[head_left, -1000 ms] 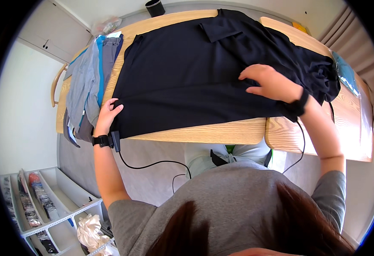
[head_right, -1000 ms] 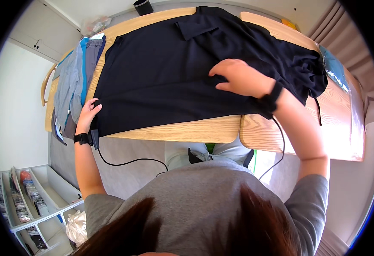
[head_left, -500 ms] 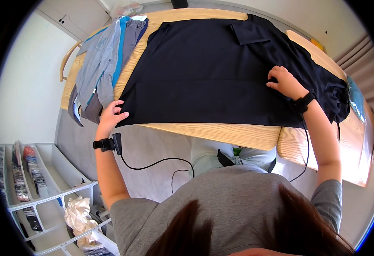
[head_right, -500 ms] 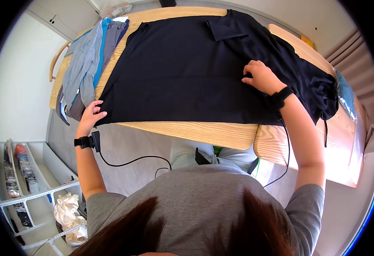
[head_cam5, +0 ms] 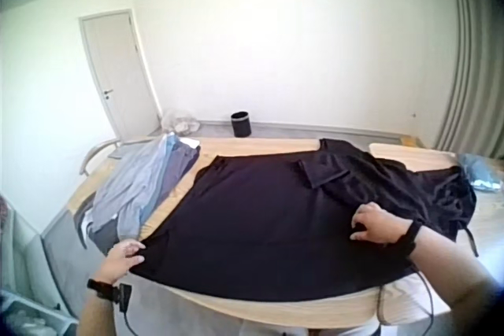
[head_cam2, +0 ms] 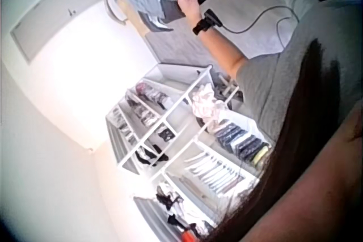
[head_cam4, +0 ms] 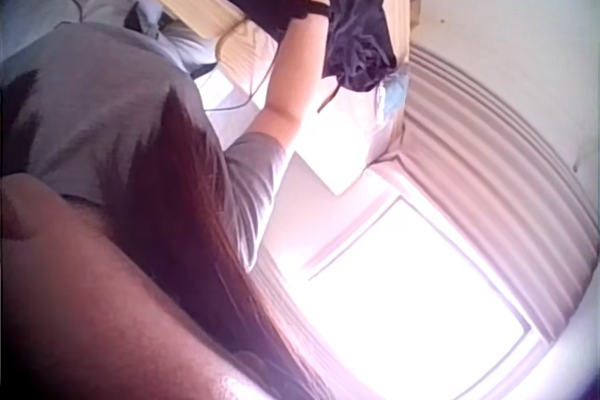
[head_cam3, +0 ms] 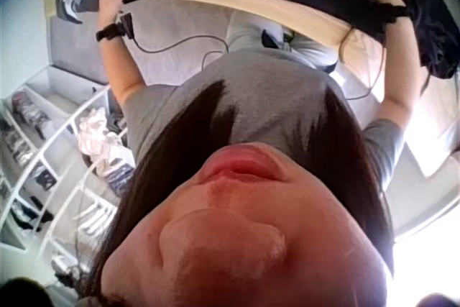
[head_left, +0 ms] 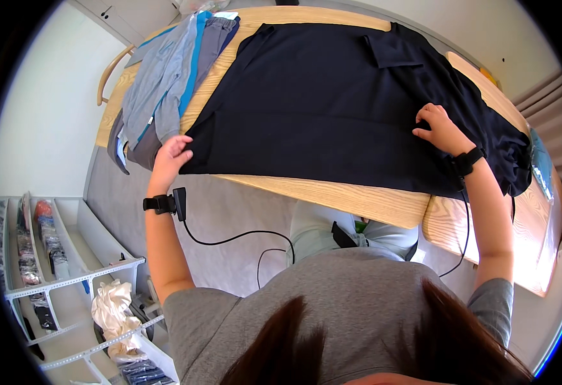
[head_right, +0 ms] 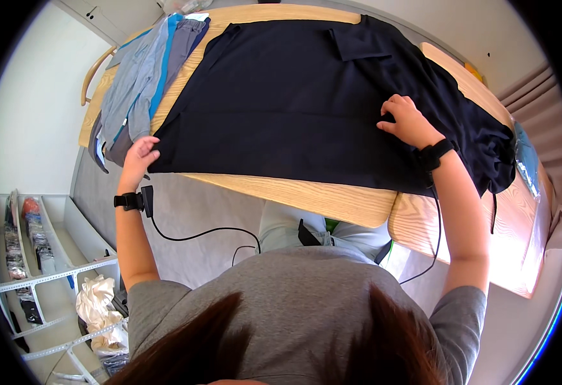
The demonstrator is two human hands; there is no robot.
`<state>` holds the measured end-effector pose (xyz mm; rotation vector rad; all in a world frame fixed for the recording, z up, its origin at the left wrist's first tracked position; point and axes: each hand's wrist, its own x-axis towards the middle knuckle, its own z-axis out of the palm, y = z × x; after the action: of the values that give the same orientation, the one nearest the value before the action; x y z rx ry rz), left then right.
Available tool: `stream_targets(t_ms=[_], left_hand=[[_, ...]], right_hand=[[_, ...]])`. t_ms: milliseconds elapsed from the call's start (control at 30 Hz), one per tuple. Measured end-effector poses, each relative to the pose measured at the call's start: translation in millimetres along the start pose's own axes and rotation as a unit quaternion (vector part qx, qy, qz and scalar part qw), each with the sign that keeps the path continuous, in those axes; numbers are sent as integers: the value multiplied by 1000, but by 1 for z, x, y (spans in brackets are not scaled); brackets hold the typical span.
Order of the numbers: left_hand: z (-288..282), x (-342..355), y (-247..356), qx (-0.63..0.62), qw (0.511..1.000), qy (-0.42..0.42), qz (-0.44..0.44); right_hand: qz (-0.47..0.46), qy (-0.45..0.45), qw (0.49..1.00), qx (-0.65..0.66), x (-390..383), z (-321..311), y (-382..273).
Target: Folding a teal blouse and a black top and placing them into clear plastic bags on a wooden table.
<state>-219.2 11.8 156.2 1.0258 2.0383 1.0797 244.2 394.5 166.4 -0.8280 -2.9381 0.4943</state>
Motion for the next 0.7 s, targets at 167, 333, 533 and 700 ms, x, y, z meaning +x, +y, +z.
stream_targets(t_ms=[167,333,533,700], left_hand=[[0,16,-8,-4,990,104,92],[1,18,-4,283,946,117,109],[27,44,25,216,954,117,174],[43,77,31,172,976,94,95]], right_hand=[[11,1,1000,4,0,1,0],[11,-5,1000,3,0,0,0],[12,-9,1000,-2,2,1,-1],[13,-1,1000,-2,1,2,3]])
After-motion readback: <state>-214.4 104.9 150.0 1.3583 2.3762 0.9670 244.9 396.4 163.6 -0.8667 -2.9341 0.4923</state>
